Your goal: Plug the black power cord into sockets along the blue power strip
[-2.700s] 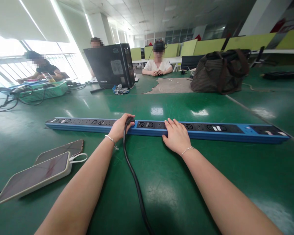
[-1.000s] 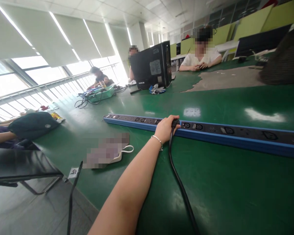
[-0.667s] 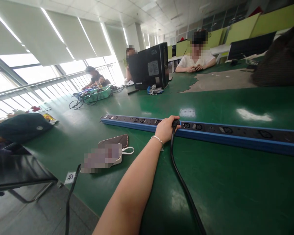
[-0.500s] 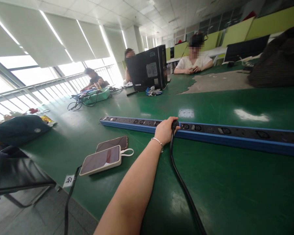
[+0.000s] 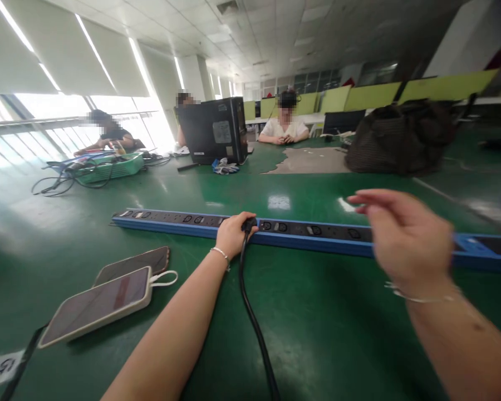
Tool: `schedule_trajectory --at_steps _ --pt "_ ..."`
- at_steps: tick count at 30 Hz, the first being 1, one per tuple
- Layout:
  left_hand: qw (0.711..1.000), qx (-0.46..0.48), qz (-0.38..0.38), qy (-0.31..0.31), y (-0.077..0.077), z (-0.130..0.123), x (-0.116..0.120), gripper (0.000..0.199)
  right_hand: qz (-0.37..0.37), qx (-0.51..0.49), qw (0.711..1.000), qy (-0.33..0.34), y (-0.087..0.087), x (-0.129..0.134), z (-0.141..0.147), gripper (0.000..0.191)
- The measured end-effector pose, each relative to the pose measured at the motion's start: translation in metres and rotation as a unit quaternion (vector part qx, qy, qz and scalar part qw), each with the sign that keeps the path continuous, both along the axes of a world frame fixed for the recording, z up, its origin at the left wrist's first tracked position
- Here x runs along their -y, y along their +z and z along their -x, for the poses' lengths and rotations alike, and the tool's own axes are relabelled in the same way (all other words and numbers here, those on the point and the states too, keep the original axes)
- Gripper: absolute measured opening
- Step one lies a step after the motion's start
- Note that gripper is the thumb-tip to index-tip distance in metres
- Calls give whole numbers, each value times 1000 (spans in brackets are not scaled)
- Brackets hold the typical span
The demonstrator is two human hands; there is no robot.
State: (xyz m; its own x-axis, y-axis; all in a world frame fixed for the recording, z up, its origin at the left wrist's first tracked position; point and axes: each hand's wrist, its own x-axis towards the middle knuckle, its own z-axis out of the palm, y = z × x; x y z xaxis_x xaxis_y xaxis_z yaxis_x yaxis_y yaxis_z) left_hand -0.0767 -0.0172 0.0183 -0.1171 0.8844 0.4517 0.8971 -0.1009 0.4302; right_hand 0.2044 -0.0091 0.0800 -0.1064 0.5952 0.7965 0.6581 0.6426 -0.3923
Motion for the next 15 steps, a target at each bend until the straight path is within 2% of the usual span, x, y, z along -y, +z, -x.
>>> schedule_trajectory --at_steps 2,5,8,11,15 --pt "1000 -22 14 13 0 0 0 35 30 40 999 -4 -16 -12 2 32" --pt "999 -33 26 24 -2 0 0 35 65 149 987 4 -51 -30 9 35" --pt "998 -44 17 36 -4 -2 0 36 98 244 964 -41 -76 -39 13 39" --pt "998 -52 15 41 -6 -3 1 36 117 289 948 -64 -82 -39 12 42" --pt "998 -43 23 38 -6 -2 0 37 121 315 939 -70 -79 -37 12 48"
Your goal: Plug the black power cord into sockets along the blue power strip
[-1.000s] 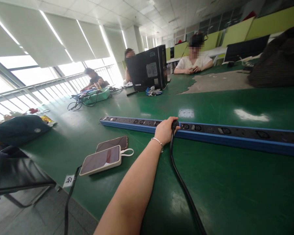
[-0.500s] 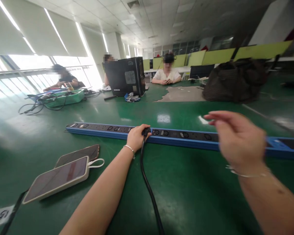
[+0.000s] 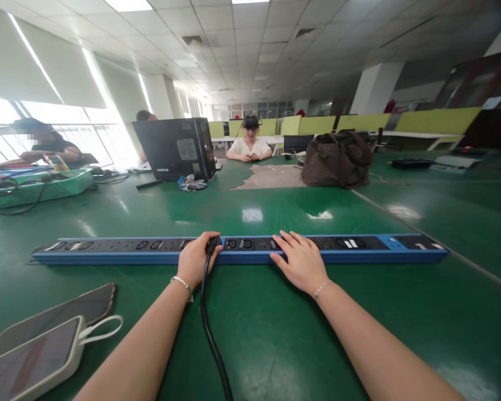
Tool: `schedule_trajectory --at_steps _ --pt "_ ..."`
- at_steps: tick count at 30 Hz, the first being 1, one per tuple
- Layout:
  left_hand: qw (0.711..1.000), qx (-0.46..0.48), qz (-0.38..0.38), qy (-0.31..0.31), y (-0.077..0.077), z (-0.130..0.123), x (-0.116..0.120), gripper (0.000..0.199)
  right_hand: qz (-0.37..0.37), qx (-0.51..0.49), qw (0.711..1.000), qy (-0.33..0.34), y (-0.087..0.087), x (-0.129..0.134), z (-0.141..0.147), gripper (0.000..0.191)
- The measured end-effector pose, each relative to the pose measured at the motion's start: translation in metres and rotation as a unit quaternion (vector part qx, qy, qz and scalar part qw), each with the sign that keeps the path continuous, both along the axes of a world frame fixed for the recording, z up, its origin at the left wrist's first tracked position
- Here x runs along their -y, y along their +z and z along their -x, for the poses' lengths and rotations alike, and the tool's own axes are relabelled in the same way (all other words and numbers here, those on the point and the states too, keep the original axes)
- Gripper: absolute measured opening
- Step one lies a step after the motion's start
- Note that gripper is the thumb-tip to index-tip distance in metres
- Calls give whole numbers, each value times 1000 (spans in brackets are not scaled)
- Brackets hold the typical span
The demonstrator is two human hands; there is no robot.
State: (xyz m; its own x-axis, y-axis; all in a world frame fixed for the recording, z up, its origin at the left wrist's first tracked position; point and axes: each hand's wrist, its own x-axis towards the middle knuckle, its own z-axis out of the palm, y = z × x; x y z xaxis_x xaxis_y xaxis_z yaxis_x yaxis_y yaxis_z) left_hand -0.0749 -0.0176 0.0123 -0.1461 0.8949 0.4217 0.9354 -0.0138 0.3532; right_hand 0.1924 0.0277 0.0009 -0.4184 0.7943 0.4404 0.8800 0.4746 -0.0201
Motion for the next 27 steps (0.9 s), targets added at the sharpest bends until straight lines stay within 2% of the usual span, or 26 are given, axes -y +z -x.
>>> schedule_trajectory --at_steps 7,15,19,22,25,27 --pt "999 18 20 -29 6 6 -2 40 -6 13 1000 -7 -2 4 4 49" --pt "998 30 49 -25 10 7 -2 42 -46 15 997 54 -7 4 12 43" --pt "995 35 47 -76 14 10 -1 43 -61 -13 997 55 -10 0 12 41" --pt "990 19 75 -119 20 14 1 49 -61 -30 996 53 -11 0 14 40" --pt "983 17 136 -120 31 18 3 57 -52 -40 997 46 -9 3 17 40" --pt "981 18 156 -116 39 17 3 55 -44 -44 998 34 -7 4 19 40"
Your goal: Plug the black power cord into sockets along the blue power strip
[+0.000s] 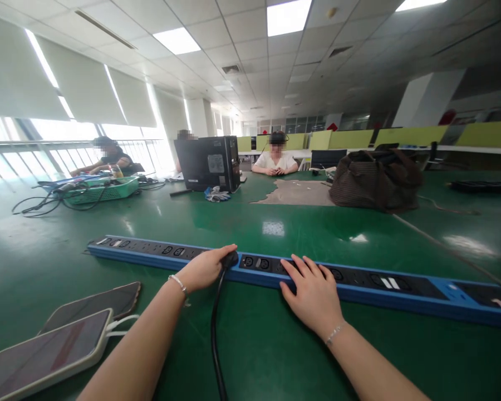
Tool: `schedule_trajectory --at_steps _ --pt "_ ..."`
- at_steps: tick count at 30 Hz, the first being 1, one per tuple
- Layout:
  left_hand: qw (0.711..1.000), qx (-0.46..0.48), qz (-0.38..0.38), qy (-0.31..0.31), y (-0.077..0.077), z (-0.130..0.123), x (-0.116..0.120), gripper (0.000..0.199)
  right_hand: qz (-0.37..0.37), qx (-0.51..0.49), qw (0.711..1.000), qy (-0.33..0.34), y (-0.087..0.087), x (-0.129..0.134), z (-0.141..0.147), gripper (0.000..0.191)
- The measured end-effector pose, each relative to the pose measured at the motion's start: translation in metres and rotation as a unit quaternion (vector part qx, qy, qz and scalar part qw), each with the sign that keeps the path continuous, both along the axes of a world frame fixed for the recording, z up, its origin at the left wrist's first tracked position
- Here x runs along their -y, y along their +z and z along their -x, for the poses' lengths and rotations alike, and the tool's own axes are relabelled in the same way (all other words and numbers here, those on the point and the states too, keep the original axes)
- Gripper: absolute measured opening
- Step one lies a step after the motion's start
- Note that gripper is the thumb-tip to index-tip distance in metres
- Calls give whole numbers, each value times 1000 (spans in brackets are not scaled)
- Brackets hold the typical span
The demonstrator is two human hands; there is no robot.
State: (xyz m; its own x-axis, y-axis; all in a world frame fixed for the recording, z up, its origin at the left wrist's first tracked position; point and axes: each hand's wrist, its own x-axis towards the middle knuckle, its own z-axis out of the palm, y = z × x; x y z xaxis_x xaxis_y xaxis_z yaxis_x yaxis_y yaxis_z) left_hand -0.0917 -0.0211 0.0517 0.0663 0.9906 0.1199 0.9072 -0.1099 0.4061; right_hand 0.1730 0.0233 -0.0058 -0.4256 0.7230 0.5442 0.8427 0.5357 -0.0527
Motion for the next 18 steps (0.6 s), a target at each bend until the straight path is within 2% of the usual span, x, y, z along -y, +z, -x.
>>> schedule_trajectory --at_steps 2,3,5,7,12,15,18 --pt "999 -14 -8 37 7 -5 1 45 6 -2 1000 -7 1 2 2 41" --pt "996 -33 -10 82 10 -9 2 42 8 -3 1000 -8 2 2 3 41" --pt "981 -79 -8 177 13 -20 4 49 9 -5 1000 -6 2 3 3 42" --pt "968 -109 12 225 14 -32 8 54 11 -9 1000 -4 1 3 4 42" --pt "949 -203 36 240 9 -59 12 37 19 -19 1000 -12 0 5 6 41" --pt "933 -256 25 250 4 -69 11 34 25 -11 1000 -9 0 6 7 43" --pt "929 -262 26 260 3 -74 10 34 28 1 1000 -8 1 6 8 44"
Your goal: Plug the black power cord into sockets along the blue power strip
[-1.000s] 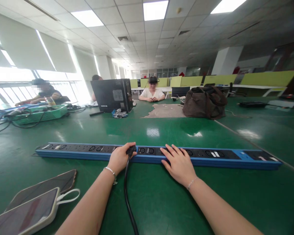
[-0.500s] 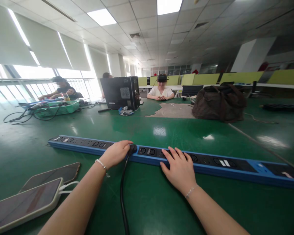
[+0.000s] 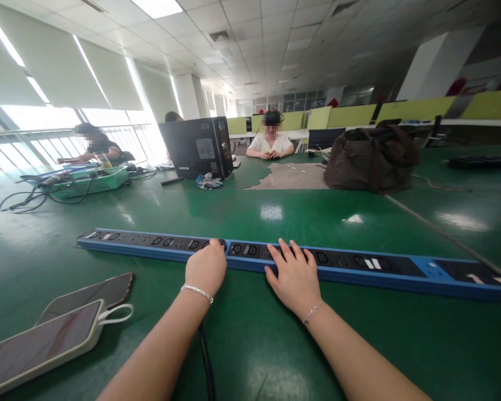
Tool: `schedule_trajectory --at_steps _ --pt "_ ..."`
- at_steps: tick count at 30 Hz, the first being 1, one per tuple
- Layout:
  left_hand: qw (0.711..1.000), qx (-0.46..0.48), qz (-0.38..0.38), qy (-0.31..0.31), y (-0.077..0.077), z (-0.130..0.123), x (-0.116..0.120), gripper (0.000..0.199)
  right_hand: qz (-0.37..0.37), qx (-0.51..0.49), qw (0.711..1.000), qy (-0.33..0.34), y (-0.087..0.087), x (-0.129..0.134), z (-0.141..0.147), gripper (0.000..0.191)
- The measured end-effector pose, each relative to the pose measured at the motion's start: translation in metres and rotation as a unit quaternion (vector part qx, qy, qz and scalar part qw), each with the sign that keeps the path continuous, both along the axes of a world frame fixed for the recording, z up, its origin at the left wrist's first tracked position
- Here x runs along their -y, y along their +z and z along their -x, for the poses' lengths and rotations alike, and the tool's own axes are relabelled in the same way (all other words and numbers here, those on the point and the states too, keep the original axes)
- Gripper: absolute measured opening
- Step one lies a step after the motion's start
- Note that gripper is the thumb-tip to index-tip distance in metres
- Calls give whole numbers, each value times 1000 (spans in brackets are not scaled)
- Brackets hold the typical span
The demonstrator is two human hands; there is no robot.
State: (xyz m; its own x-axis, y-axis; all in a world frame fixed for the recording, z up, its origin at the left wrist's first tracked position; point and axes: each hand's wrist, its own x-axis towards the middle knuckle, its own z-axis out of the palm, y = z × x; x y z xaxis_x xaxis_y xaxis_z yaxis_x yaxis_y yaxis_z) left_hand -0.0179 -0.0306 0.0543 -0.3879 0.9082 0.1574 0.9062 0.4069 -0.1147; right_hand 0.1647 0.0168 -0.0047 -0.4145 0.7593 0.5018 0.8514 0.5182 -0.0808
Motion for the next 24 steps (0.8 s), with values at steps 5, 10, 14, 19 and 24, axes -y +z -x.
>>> schedule_trajectory --at_steps 5,10,14,19,24 --pt "1000 18 8 22 5 -9 -3 36 -2 9 1000 -6 1 0 2 46" --pt "999 23 -1 48 1 -13 -5 38 -6 1 1000 0 0 -1 2 45" --pt "998 16 -52 37 -11 -5 -4 36 -1 -3 1000 0 0 -2 1 45" --pt "997 34 -62 44 3 -5 1 35 -2 -2 1000 5 1 -3 0 44" --pt "973 35 -162 161 50 30 17 49 -3 -3 1000 8 2 -2 0 44"
